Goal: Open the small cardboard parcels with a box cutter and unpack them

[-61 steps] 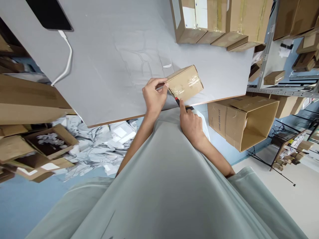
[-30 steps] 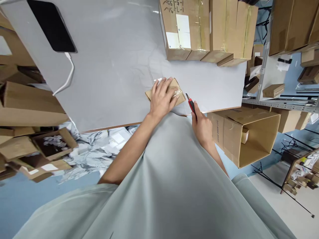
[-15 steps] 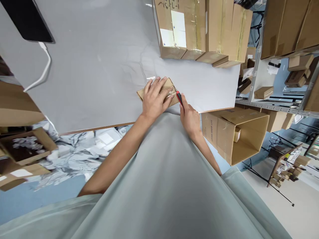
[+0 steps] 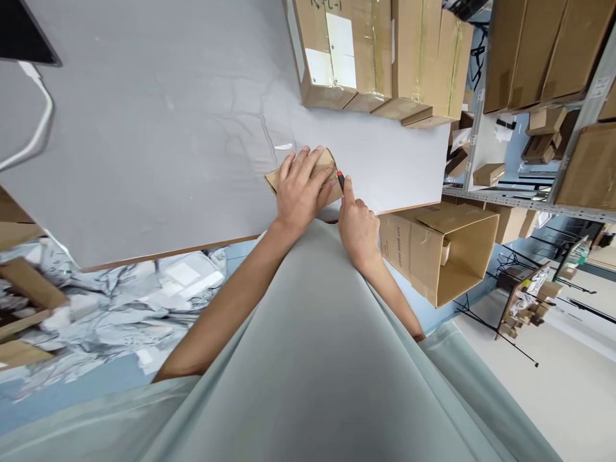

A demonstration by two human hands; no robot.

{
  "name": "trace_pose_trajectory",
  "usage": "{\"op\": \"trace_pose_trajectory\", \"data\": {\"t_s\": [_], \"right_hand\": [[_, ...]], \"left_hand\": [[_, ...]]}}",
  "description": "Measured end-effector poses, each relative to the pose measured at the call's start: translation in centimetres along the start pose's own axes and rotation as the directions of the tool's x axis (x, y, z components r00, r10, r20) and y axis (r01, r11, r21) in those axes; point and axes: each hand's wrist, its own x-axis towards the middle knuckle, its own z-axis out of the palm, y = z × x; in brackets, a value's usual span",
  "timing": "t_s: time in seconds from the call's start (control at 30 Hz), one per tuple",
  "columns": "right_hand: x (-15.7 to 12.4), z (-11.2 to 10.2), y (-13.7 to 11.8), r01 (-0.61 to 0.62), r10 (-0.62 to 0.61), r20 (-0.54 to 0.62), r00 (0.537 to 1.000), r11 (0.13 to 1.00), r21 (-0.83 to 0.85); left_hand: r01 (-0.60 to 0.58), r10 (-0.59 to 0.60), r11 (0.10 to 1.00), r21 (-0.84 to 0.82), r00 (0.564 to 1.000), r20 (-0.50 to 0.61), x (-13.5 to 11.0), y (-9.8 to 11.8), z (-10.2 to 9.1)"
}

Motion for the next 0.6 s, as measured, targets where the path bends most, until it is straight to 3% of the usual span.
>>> {"op": "trace_pose_trajectory", "data": {"t_s": [0.2,0.6], "right_hand": [[-1.4,0.3,0.1,-0.047,0.048,0.044,0.998,0.999,-0.016],[-3.6,3.1,1.2,-0.101,0.1,0.078,0.992,0.995,0.007]], "left_hand": [[-0.022,0.023,0.999,-0.032,0.998,0.05,0.0,0.0,0.2],[-0.039,0.041,0.999,-0.02,0.995,0.095,-0.5,0.2,0.3]]}}
